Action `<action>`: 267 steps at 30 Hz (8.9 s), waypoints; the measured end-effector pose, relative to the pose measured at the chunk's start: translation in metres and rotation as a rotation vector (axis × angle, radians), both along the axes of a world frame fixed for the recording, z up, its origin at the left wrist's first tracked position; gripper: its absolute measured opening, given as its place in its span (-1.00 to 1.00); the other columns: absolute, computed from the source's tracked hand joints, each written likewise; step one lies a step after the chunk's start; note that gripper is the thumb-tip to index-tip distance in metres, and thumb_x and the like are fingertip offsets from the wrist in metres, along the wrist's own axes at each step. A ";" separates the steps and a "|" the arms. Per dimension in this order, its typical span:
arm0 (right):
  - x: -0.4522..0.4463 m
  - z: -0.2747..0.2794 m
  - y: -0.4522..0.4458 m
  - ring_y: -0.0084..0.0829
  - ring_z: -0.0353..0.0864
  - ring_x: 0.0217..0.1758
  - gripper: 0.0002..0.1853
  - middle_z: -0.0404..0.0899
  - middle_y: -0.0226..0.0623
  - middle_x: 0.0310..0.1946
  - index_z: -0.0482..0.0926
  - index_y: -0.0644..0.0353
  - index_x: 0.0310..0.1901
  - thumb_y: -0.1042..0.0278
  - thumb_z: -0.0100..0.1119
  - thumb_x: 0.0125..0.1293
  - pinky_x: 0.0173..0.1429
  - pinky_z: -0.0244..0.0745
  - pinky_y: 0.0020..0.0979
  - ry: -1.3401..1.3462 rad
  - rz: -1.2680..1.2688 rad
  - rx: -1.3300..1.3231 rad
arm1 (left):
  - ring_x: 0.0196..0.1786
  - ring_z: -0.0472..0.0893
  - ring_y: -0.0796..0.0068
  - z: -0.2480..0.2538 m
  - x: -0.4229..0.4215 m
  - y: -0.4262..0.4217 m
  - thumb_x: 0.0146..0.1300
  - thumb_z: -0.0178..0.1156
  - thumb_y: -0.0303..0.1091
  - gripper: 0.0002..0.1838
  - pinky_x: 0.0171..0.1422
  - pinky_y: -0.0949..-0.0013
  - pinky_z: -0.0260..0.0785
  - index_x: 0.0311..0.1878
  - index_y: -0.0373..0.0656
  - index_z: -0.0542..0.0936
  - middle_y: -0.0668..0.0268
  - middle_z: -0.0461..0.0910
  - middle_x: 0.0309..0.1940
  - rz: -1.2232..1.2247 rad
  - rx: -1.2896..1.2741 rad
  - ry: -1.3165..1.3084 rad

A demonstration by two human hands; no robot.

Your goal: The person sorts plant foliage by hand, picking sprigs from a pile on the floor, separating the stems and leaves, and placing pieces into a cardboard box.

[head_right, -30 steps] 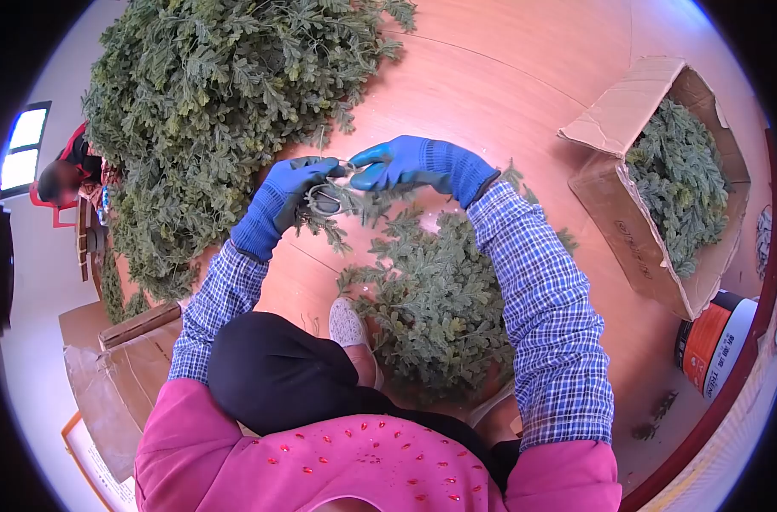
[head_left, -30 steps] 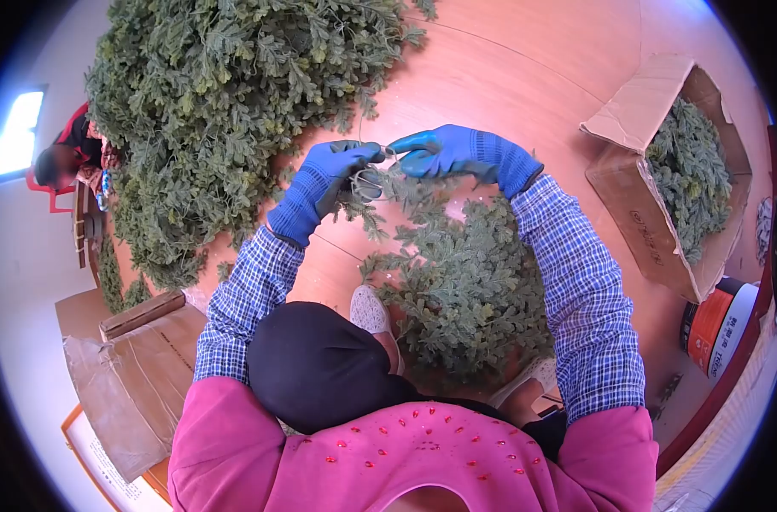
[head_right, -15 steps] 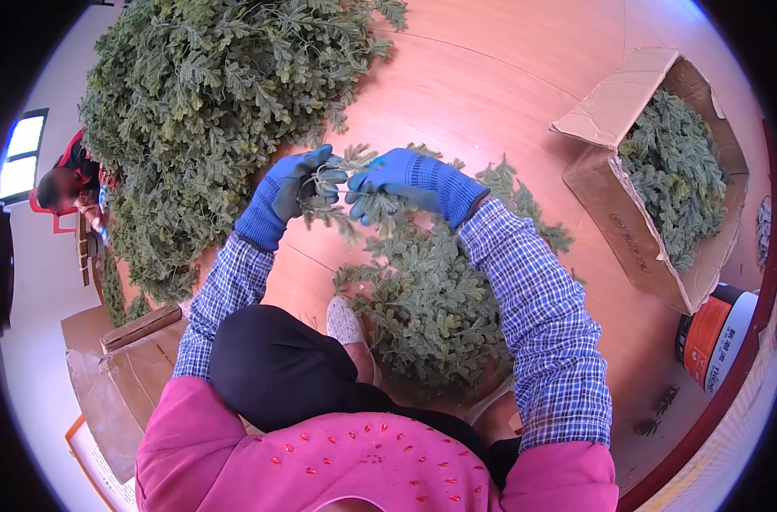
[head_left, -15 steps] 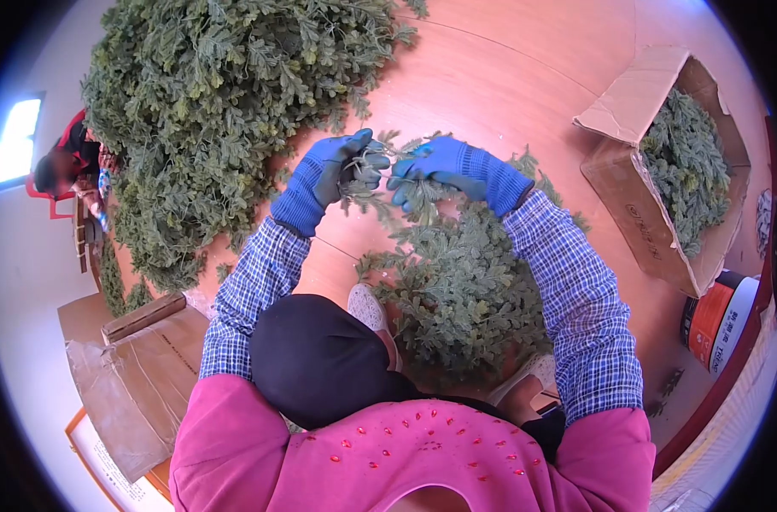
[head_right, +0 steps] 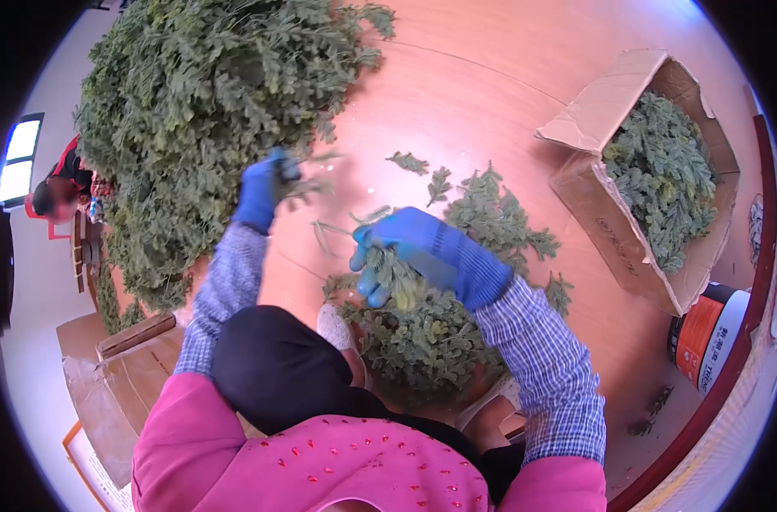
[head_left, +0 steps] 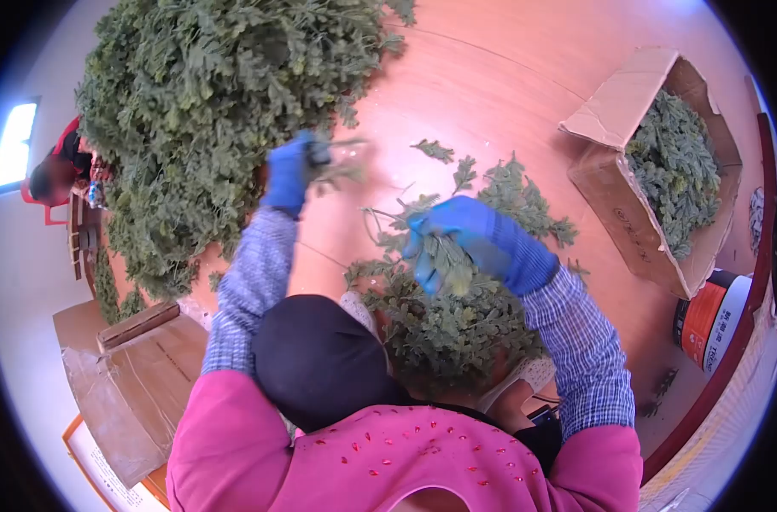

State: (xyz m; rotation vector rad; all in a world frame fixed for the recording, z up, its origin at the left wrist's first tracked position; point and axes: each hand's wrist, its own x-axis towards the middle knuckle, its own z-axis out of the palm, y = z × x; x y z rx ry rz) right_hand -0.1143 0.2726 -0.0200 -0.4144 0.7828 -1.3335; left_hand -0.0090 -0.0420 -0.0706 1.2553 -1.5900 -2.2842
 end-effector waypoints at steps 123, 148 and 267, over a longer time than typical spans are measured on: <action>-0.209 0.080 0.363 0.01 0.33 0.33 -0.51 0.44 -0.18 0.20 0.52 -0.10 0.12 0.24 0.30 0.08 0.32 0.26 -0.06 2.302 -0.627 1.312 | 0.24 0.48 0.05 0.095 -0.076 0.166 0.21 0.25 -0.27 -0.57 0.49 -0.12 0.08 0.10 -0.24 0.48 -0.06 0.26 0.34 -0.462 0.574 0.333; -0.115 0.128 0.219 -0.11 0.52 0.15 -0.22 0.52 -0.08 0.12 0.51 0.19 0.14 0.08 0.55 -0.19 0.24 0.40 -0.22 1.842 -0.187 0.180 | 0.40 0.30 0.10 0.135 -0.118 0.190 0.20 0.27 -0.36 -0.81 0.56 -0.27 -0.23 -0.51 -0.01 0.49 0.24 0.55 0.12 -0.232 0.741 0.939; 0.055 0.015 -0.067 -0.30 0.45 0.13 -0.60 0.47 -0.26 -0.02 0.44 0.08 0.10 0.06 0.02 0.31 0.38 0.17 -0.17 1.862 0.749 -0.130 | -0.02 0.62 0.18 0.001 0.235 0.013 0.03 0.40 -0.22 -0.63 0.19 0.19 0.42 -0.04 -0.02 0.68 0.14 0.64 -0.10 -0.017 -0.705 -0.333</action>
